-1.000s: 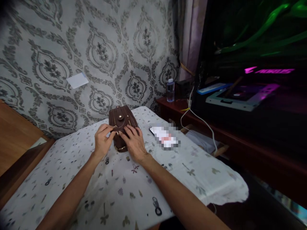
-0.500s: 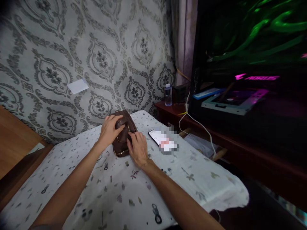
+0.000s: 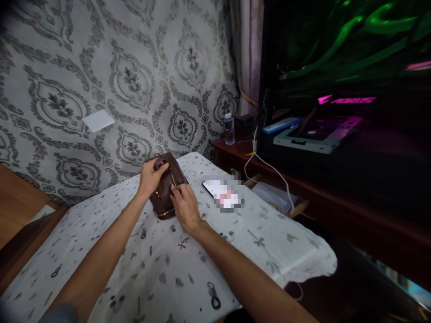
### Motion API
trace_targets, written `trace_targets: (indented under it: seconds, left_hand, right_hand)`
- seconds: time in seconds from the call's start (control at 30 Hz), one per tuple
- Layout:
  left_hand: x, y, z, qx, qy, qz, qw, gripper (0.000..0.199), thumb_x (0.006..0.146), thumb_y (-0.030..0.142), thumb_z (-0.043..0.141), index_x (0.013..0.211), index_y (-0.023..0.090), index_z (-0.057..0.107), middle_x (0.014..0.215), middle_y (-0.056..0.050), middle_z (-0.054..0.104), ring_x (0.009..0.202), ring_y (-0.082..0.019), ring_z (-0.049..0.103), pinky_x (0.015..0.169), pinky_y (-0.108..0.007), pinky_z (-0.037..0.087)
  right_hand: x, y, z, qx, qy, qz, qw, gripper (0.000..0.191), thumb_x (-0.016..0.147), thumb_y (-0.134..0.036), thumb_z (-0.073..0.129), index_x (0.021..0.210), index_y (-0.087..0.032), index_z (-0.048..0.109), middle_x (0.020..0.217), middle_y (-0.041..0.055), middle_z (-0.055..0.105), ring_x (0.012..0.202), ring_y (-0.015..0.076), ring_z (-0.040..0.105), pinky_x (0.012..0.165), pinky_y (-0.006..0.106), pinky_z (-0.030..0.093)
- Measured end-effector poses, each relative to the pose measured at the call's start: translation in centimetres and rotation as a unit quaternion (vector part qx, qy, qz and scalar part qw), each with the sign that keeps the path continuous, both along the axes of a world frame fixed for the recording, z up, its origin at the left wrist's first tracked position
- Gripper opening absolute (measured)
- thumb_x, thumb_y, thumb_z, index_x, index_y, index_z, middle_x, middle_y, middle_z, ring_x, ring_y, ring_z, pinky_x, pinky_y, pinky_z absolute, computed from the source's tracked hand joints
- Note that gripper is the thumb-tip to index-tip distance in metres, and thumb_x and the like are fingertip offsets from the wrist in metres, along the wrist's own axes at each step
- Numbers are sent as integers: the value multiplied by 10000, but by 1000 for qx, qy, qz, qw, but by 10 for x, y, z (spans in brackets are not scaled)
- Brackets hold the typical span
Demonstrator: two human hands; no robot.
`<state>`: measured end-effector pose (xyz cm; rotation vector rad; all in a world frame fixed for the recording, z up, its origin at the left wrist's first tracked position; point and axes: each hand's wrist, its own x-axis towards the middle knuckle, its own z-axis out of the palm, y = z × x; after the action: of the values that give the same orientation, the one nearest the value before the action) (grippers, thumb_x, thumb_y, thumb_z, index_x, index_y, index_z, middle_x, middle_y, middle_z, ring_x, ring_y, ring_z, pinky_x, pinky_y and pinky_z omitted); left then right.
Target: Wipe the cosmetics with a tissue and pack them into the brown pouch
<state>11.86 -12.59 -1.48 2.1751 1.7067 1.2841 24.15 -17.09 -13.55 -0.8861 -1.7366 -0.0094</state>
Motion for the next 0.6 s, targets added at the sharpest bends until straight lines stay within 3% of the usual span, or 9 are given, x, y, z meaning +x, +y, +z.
trace_targets:
  seconds: [0.1, 0.33, 0.6]
  left_hand:
    - [-1, 2, -3, 10, -31, -3, 999, 169, 822, 307, 628, 716, 176, 608, 671, 9, 602, 660, -150, 522, 657, -262, 384]
    - [-5, -5, -6, 23, -36, -40, 998, 152, 798, 309, 661, 736, 173, 632, 780, -16, 637, 771, -167, 582, 740, -267, 438]
    - [-8, -11, -6, 23, -12, -100, 995, 169, 803, 300, 676, 700, 178, 622, 754, -7, 613, 778, -167, 573, 768, -274, 444]
  right_hand:
    - [0, 0, 2, -3, -12, -8, 1000, 362, 1005, -207, 401, 1309, -192, 596, 989, 103, 603, 936, 241, 534, 819, 377, 530]
    - [0, 1, 2, -2, -31, -11, 999, 338, 1008, -200, 400, 1281, -190, 598, 979, 102, 596, 917, 240, 529, 807, 376, 528]
    - [1, 2, 2, -9, -22, 2, 1000, 322, 983, -193, 431, 1270, -169, 576, 1036, 124, 576, 973, 260, 546, 853, 406, 537]
